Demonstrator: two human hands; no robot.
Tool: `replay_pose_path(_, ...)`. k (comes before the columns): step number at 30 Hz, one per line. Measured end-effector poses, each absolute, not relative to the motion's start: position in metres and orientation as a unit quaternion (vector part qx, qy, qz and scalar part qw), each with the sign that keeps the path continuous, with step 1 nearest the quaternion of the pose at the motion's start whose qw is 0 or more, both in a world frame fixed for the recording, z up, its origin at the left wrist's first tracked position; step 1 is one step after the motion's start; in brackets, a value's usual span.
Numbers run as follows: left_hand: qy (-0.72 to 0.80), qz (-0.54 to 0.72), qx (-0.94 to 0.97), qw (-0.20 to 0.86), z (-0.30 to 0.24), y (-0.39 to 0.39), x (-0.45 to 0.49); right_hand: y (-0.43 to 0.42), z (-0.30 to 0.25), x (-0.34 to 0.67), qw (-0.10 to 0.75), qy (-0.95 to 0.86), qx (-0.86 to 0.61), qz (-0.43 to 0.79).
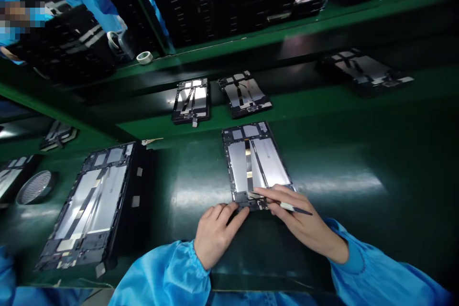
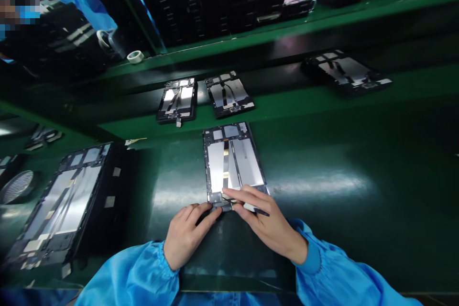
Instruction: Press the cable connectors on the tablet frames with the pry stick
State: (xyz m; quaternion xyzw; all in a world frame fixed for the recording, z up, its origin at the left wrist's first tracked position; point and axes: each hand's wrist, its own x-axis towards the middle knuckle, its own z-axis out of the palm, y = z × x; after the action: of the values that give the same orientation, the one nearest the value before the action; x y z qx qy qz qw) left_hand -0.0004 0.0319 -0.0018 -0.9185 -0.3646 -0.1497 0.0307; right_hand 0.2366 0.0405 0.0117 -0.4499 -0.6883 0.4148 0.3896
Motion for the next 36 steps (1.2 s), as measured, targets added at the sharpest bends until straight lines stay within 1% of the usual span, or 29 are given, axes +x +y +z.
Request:
replay_pose_path(5, -0.374, -0.156, -0.914, 0.008, -0.003, 0.03, 0.001, 0.026, 0.011, 0.235, 0.371, -0.625, -0.483, 0.489)
replay_pose_path(15, -0.373, -0.16, -0.914, 0.002, -0.006, 0.031, -0.002, 0.023, 0.002, 0.248, 0.397, -0.627, -0.521, 0.422)
replay_pose_path(19, -0.372, -0.162, -0.914, 0.011, -0.007, 0.032, -0.002, 0.024, 0.003, 0.243, 0.42, -0.636, -0.485, 0.429)
replay_pose_path(22, -0.37, -0.177, -0.912, 0.019, -0.006, 0.032, -0.001, 0.026, 0.007, 0.235, 0.415, -0.649, -0.462, 0.44)
replay_pose_path(25, -0.366, -0.185, -0.912, 0.021, -0.005, 0.033, 0.0, 0.027, 0.007, 0.234, 0.399, -0.649, -0.473, 0.443)
replay_pose_path(31, -0.362, -0.195, -0.912, 0.019, -0.005, 0.035, -0.001, 0.024, 0.0, 0.249, 0.402, -0.614, -0.529, 0.426)
replay_pose_path(36, -0.334, -0.216, -0.917, -0.008, -0.006, 0.036, -0.01, 0.022, 0.001, 0.247, 0.4, -0.608, -0.491, 0.479)
